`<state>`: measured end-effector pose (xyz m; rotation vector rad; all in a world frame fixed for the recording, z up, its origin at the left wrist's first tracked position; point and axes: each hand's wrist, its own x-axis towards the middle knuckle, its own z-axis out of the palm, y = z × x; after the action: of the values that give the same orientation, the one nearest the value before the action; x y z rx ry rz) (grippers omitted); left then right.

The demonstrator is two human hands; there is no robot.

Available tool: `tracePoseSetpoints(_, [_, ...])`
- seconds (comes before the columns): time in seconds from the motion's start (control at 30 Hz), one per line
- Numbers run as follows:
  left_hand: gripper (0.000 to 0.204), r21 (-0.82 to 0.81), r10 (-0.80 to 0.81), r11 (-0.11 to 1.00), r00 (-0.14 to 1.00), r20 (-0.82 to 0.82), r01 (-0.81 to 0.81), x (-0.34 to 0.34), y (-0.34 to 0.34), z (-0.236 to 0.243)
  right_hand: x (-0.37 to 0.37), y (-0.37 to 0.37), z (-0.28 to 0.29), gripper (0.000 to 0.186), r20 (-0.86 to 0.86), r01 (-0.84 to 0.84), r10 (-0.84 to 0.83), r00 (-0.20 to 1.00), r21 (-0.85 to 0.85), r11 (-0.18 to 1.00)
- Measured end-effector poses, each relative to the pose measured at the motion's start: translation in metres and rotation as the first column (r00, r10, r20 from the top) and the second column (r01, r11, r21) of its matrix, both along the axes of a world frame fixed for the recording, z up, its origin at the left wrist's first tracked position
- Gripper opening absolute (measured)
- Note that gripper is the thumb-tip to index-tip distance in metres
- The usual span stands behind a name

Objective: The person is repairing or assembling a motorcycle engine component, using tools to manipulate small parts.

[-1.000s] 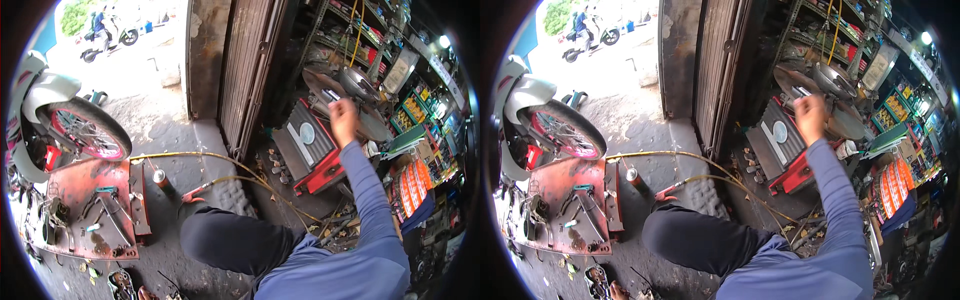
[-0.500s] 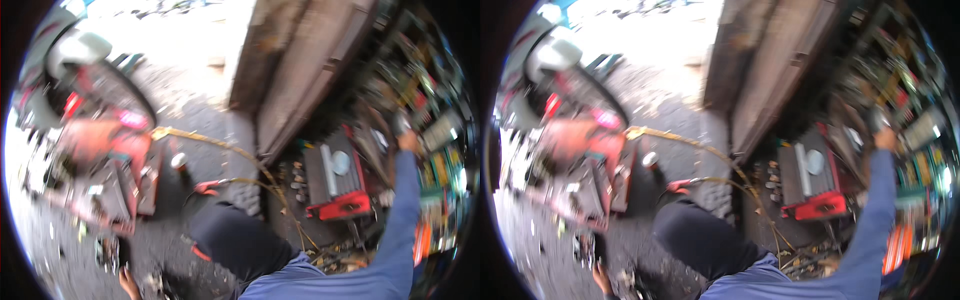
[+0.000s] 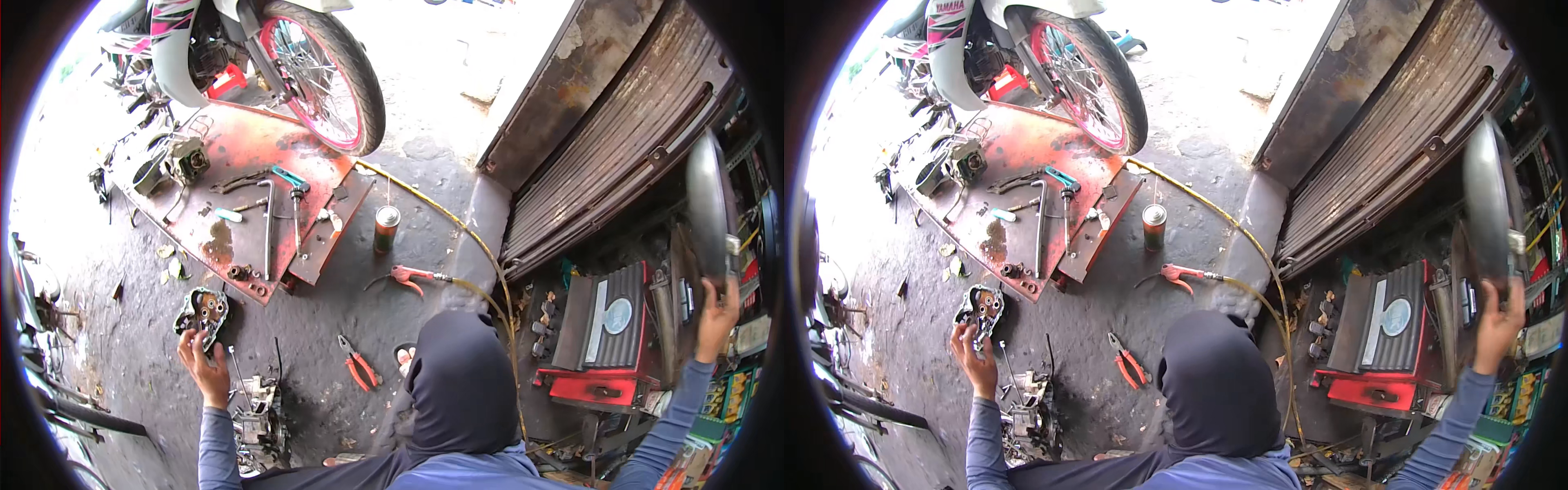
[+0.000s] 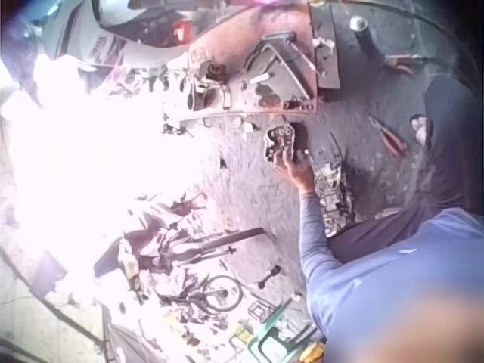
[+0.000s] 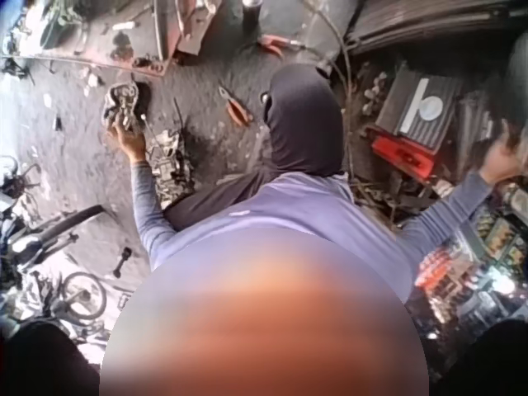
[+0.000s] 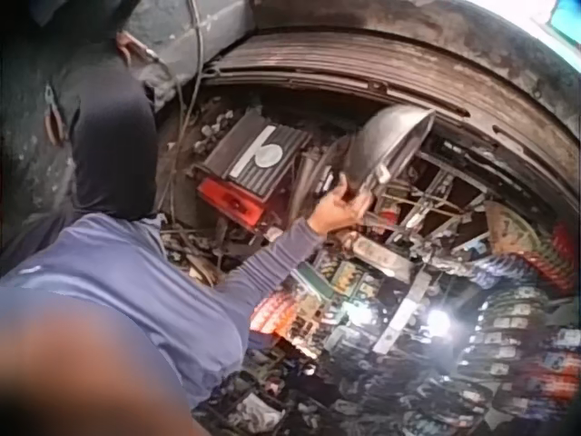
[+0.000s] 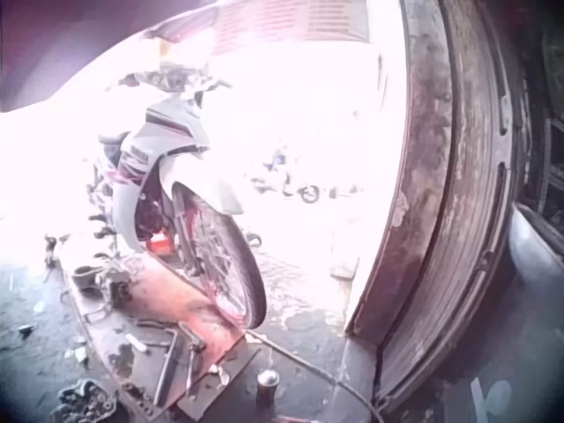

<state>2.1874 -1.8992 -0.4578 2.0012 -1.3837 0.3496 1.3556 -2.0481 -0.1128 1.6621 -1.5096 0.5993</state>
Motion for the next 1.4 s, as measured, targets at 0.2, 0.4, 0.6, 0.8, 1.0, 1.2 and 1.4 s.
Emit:
tracePoseSetpoints(0.2, [0.039,0.142,-0.237,0.963,0.971,0.030,0.230,-0.057,0.007,0.028,0.180,-0.085,-0.189,0.020,0.199,-0.356,0.325,0.924,0.143,0.924])
tracePoseSetpoints(0.4, [0.039,0.329,-0.143,0.936,0.989,0.026,0.127,-0.078,0.043,0.017,0.245,-0.171,-0.379,0.016,0.255,-0.637,0.585,0.770,0.355,0.684])
tracePoseSetpoints(0.6, [0.036,0.534,-0.030,0.846,0.999,0.044,0.002,-0.123,0.061,-0.001,0.260,-0.229,-0.516,0.019,0.290,-0.637,0.588,0.755,0.537,0.554])
tracePoseSetpoints(0.8, [0.031,0.562,0.133,0.826,0.961,-0.244,0.028,-0.168,0.066,-0.013,0.284,-0.229,-0.545,0.021,0.360,-0.550,0.424,0.831,0.647,0.529])
tracePoseSetpoints(1.0, [0.020,0.590,0.064,0.789,0.930,-0.361,0.175,-0.196,0.038,-0.015,0.285,-0.274,-0.507,0.037,0.782,-0.772,0.142,0.607,0.537,0.340])
tracePoseSetpoints(1.2, [0.018,0.685,0.105,0.671,0.878,-0.468,0.285,-0.203,0.033,-0.023,0.311,-0.349,-0.524,0.012,0.187,-0.431,0.646,0.740,0.869,0.242])
tracePoseSetpoints(1.4, [0.018,0.690,0.158,0.667,0.851,-0.500,0.282,-0.202,0.040,-0.021,0.297,-0.385,-0.513,0.015,0.632,-0.688,0.280,0.723,0.618,0.381])
